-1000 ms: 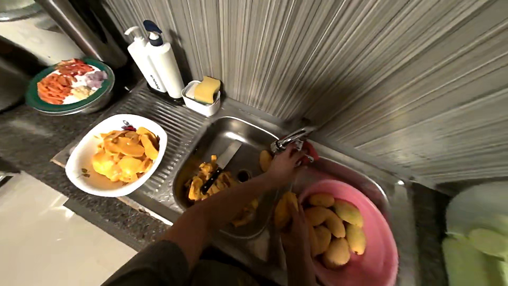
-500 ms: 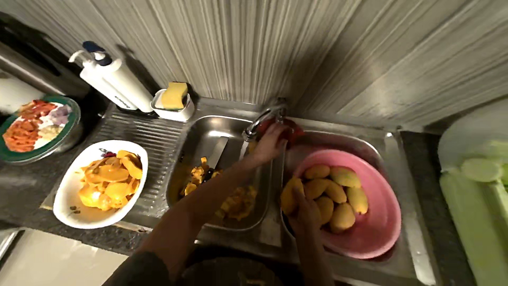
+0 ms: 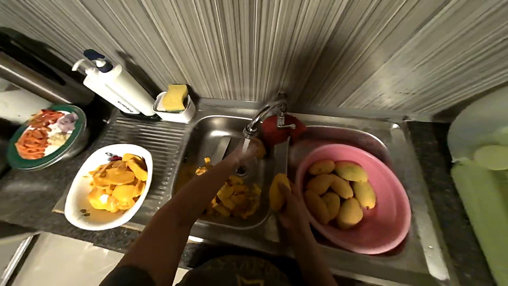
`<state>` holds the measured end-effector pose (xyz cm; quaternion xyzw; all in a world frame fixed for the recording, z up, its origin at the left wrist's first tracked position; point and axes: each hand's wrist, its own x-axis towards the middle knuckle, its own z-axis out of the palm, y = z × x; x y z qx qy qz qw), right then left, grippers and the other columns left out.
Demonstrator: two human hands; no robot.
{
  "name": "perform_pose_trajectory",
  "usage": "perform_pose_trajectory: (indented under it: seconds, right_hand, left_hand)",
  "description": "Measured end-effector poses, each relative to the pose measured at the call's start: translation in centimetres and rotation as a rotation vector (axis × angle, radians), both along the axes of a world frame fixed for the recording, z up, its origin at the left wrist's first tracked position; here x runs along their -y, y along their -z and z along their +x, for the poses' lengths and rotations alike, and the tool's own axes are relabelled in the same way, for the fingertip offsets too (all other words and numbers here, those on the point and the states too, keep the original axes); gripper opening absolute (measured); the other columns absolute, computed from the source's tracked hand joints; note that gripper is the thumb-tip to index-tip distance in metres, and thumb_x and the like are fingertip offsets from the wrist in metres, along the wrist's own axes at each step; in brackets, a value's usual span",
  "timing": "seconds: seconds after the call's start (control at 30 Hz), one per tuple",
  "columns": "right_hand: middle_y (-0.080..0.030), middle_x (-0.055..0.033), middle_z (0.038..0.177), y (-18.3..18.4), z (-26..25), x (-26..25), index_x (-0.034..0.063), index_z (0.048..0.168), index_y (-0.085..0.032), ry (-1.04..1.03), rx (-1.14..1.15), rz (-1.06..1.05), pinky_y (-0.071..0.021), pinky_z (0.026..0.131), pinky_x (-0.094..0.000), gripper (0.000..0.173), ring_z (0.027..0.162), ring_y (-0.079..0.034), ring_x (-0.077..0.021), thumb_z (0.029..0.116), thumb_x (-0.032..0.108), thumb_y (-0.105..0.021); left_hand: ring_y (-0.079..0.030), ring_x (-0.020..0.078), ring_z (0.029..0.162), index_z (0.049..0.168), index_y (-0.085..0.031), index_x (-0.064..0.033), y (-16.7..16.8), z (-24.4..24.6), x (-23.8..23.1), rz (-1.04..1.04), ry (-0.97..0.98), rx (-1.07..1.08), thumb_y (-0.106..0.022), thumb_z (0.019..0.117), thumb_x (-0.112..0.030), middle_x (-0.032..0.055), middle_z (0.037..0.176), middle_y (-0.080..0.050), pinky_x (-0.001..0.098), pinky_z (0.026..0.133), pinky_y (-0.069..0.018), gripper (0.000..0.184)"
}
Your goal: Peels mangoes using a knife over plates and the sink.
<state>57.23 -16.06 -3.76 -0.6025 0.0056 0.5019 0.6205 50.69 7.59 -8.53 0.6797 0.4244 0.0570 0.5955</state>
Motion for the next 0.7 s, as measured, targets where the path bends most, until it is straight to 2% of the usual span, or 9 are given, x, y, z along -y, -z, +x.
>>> perform_pose_trajectory:
  seconds: [0.07, 0.17, 0.23, 0.33, 0.4, 0.53, 0.63, 0.67, 0.7]
  right_hand:
    - [-0.063, -0.0191, 0.12, 0.1, 0.0, 0.2, 0.0056, 0.151, -0.038, -0.011, 0.0, -0.002, -0.0607, 0.077, -0.0409, 0.053, 0.095, -0.069, -0.0253, 0.1032, 0.017, -0.057]
    - [-0.064, -0.0198, 0.119, 0.0, -0.1, 0.4, 0.0055, 0.151, -0.038, -0.01, 0.001, -0.011, -0.0611, 0.076, -0.0418, 0.053, 0.094, -0.069, -0.0262, 0.1033, 0.019, -0.057]
    - [-0.064, -0.0199, 0.117, 0.0, -0.3, 0.2, 0.0046, 0.151, -0.038, 0.007, -0.003, -0.013, -0.0613, 0.073, -0.0415, 0.053, 0.091, -0.069, -0.0258, 0.1033, 0.017, -0.056]
    - [-0.063, -0.0183, 0.119, -0.2, -0.8, -0.5, 0.0053, 0.15, -0.039, 0.015, -0.014, -0.016, -0.0608, 0.076, -0.0406, 0.052, 0.093, -0.069, -0.0241, 0.1025, 0.015, -0.056]
    - [-0.063, -0.0178, 0.118, -0.1, -1.0, -1.0, 0.0067, 0.151, -0.039, -0.022, -0.012, -0.009, -0.0608, 0.076, -0.0413, 0.052, 0.093, -0.069, -0.0242, 0.1026, 0.015, -0.057]
    - [-0.061, -0.0171, 0.128, -0.3, -1.0, -2.5, 0.0081, 0.152, -0.04, -0.303, 0.207, 0.008, -0.0602, 0.083, -0.04, 0.062, 0.103, -0.068, -0.0221, 0.0974, 0.021, -0.066]
    - [-0.057, -0.0174, 0.14, -1.6, -0.4, -5.0, 0.0084, 0.153, -0.041, -0.617, 0.486, 0.047, -0.0548, 0.098, -0.0403, 0.067, 0.119, -0.062, -0.0217, 0.0956, 0.029, -0.069]
    - [-0.056, -0.0171, 0.143, -1.7, -0.2, -6.2, 0.008, 0.152, -0.044, -0.704, 0.578, 0.075, -0.0522, 0.102, -0.0401, 0.066, 0.124, -0.06, -0.0218, 0.095, 0.03, -0.07]
    - [-0.055, -0.0166, 0.144, -1.6, -0.1, -7.6, 0.0076, 0.15, -0.047, -0.781, 0.672, 0.111, -0.0496, 0.107, -0.0401, 0.065, 0.128, -0.058, -0.0221, 0.0946, 0.033, -0.071]
  left_hand:
    - [-0.063, 0.0232, 0.095, 0.126, -0.062, 0.0017, -0.4, 0.3, 0.1, 0.088, 0.038, -0.008, -0.047, 0.1088, -0.028, 0.0184, 0.108, -0.066, 0.0413, 0.088, -0.0524, 0.038]
    - [-0.063, 0.0297, 0.103, 0.121, -0.063, 0.0034, -3.5, 0.3, 1.2, 0.113, 0.084, -0.112, -0.055, 0.1052, -0.023, 0.0223, 0.114, -0.065, 0.0478, 0.093, -0.0508, 0.032]
    - [-0.063, 0.0296, 0.099, 0.117, -0.065, 0.0057, -6.1, 0.0, 2.0, 0.073, 0.136, -0.157, -0.063, 0.1002, -0.018, 0.0229, 0.11, -0.065, 0.0478, 0.09, -0.0503, 0.029]
    - [-0.062, 0.0209, 0.082, 0.114, -0.063, 0.0031, -3.2, -1.0, 0.9, -0.001, 0.175, -0.105, -0.075, 0.0902, -0.019, 0.0155, 0.098, -0.065, 0.0392, 0.077, -0.0539, 0.034]
    - [-0.066, 0.0187, 0.076, 0.111, -0.065, 0.0041, -1.5, -1.9, 0.2, -0.045, 0.172, -0.052, -0.075, 0.0916, -0.018, 0.0144, 0.094, -0.068, 0.0364, 0.073, -0.0578, 0.031]
    - [-0.069, 0.0158, 0.077, 0.121, -0.062, 0.0069, -1.6, -4.3, 0.2, -0.189, 0.027, 0.041, -0.06, 0.1025, -0.012, 0.0131, 0.095, -0.069, 0.0334, 0.075, -0.0605, 0.026]
    - [-0.069, 0.0144, 0.087, 0.138, -0.054, 0.0004, -2.7, -6.9, 1.7, -0.36, -0.077, 0.13, -0.049, 0.1043, -0.005, 0.0111, 0.109, -0.069, 0.0318, 0.079, -0.0591, 0.034]
    - [-0.067, 0.0125, 0.089, 0.141, -0.053, -0.0037, -3.1, -7.8, 2.4, -0.325, -0.056, 0.104, -0.048, 0.1049, -0.007, 0.0092, 0.111, -0.067, 0.0311, 0.08, -0.0576, 0.037]
    - [-0.066, 0.0141, 0.098, 0.143, -0.052, -0.0064, -3.5, -9.0, 3.0, -0.223, 0.012, 0.056, -0.051, 0.1043, -0.01, 0.0106, 0.117, -0.067, 0.0349, 0.088, -0.0562, 0.039]
